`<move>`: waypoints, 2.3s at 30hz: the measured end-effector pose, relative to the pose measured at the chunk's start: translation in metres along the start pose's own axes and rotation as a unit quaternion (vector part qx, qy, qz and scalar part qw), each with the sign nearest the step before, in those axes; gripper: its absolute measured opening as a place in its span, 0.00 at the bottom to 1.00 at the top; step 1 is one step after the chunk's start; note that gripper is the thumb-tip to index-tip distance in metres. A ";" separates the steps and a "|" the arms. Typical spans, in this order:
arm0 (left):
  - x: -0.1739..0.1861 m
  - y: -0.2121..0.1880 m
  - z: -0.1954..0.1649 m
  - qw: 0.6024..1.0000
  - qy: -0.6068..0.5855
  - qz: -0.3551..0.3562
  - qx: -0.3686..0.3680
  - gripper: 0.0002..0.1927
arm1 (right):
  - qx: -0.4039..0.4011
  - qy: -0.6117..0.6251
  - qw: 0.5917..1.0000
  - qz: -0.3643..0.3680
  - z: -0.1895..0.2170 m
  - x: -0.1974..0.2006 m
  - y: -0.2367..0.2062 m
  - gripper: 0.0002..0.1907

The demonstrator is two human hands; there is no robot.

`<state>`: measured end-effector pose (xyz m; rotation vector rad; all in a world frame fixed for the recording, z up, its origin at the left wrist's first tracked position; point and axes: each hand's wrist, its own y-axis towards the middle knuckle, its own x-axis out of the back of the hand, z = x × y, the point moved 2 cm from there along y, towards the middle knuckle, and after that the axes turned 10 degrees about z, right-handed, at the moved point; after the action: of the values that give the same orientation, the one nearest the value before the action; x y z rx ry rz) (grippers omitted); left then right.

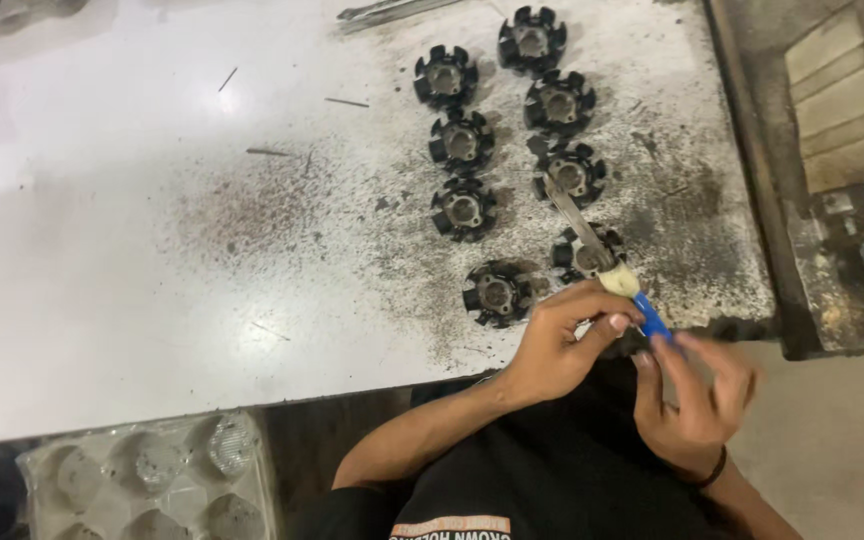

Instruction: The person uses a soldering iron to heat and clean the metal center hub of each black finned rotor part on a workbench, working through them one at a time, and places the finished parts into molded plastic trays. The person occasionally repositions parts on the bench between soldering and stacking.

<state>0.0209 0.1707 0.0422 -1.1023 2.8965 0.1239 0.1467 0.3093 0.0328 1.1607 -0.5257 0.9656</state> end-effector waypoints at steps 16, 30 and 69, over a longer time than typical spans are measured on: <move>0.011 -0.028 -0.001 0.995 -0.084 0.059 -0.014 0.06 | -0.164 0.576 0.795 0.095 -0.003 -0.056 0.021 0.49; 0.110 -0.069 0.005 0.829 0.542 -0.139 0.017 0.18 | -0.266 0.684 0.671 0.106 -0.019 -0.090 -0.023 0.16; 0.109 -0.067 0.008 0.871 0.482 -0.063 0.070 0.14 | -0.144 0.439 0.866 0.192 0.005 -0.070 0.022 0.16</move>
<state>-0.0159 0.0494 0.0228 -1.6787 3.4949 -0.8851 0.0925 0.2816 -0.0087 0.2560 -0.1335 1.5679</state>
